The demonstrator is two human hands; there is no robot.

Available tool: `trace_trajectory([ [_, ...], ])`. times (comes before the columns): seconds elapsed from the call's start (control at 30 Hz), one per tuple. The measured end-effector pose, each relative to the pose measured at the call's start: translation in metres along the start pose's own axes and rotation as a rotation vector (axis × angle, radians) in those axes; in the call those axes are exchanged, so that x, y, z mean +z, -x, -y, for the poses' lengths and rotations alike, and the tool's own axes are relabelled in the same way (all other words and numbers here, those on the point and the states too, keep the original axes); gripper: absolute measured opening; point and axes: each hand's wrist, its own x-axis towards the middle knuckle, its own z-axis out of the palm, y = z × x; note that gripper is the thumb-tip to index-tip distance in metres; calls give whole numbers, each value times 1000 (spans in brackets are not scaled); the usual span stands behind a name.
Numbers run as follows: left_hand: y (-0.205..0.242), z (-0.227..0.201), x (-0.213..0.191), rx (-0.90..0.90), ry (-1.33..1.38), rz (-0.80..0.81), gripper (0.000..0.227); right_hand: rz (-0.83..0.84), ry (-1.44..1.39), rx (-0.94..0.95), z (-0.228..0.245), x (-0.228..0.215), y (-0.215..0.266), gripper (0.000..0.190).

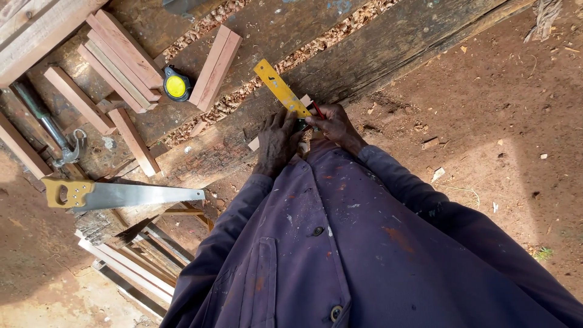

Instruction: Using a try square and pencil to mark cutting lines on small wooden blocks on a workbench.

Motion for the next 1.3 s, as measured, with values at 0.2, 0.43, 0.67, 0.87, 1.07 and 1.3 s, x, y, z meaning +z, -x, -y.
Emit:
trace_trajectory([
  [0.2, -1, 2, 1, 2, -15, 26, 59, -19, 7, 13, -1, -1, 0, 12],
  [0.43, -3, -1, -3, -4, -28, 33, 59, 3, 17, -15, -12, -4, -3, 14],
  [0.67, -4, -4, -6, -2, -38, 48, 59, 9, 69, -18, -11, -5, -3, 12],
  [0.87, -4, -3, 1, -18, -85, 59, 60, -26, 193, -83, -8, -15, 2, 16],
  [1.07, -4, -4, 2, -39, -102, 74, 61, -221, 382, -207, 57, -12, 29, 40],
  [1.3, -6, -7, 1, -76, -87, 88, 59, -177, 284, -308, 88, 8, 24, 16],
])
